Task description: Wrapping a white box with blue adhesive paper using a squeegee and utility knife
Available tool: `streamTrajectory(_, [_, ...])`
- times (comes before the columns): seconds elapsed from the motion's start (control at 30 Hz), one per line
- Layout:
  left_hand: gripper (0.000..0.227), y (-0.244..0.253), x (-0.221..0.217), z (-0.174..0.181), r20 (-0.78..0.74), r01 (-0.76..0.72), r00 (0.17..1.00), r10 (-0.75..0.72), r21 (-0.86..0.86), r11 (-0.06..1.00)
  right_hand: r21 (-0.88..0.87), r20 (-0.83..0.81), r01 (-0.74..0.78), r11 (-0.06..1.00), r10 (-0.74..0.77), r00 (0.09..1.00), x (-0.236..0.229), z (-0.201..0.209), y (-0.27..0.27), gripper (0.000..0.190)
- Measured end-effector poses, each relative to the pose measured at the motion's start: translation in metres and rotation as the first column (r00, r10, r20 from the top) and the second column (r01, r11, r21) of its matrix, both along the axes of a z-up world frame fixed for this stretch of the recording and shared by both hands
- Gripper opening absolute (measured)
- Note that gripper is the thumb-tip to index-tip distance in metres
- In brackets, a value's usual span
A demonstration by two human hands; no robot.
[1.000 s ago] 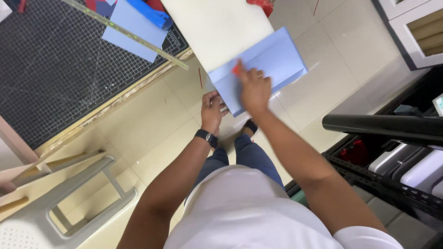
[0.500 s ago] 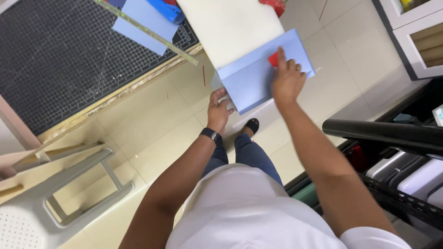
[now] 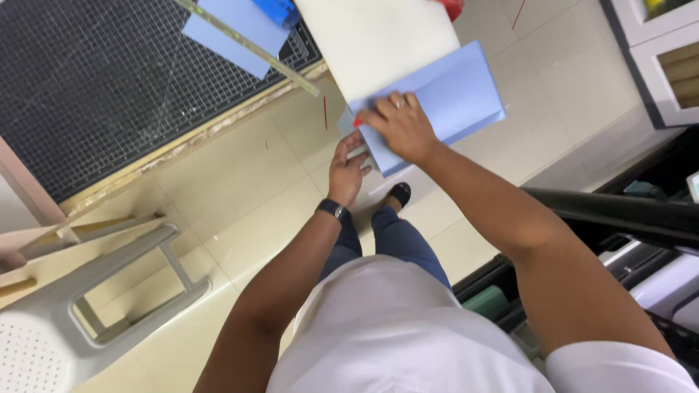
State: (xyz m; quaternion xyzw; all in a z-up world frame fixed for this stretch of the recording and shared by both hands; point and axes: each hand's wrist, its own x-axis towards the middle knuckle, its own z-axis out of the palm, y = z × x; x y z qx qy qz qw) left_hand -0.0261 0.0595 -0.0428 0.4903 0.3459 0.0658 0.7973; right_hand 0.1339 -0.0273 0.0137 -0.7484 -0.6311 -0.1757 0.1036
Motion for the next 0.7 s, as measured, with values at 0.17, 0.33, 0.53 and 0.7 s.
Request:
streamTrajectory(0.17, [0.049, 0.007, 0.001, 0.003, -0.010, 0.008, 1.000, -0.008, -0.001, 1.000, -0.007, -0.063, -0.027, 1.000, 0.026, 0.998, -0.021, 0.000, -0.043, 0.025])
streamTrajectory(0.33, [0.050, 0.006, -0.001, 0.004, -0.012, 0.002, 1.000, -0.002, -0.007, 1.000, 0.025, -0.063, -0.115, 0.993, 0.117, 0.991, -0.018, 0.002, -0.035, 0.024])
streamTrajectory(0.53, [0.050, 0.007, 0.000, -0.003, 0.015, 0.012, 1.000, -0.012, 0.011, 1.000, 0.069, 0.038, 0.034, 0.997, -0.036, 0.999, -0.020, -0.002, -0.032, 0.019])
streamTrajectory(0.7, [0.053, 0.005, -0.004, 0.002, 0.020, 0.023, 1.000, -0.024, 0.041, 0.999, 0.030, -0.059, -0.123, 0.992, 0.125, 0.990, -0.019, -0.003, -0.070, 0.020])
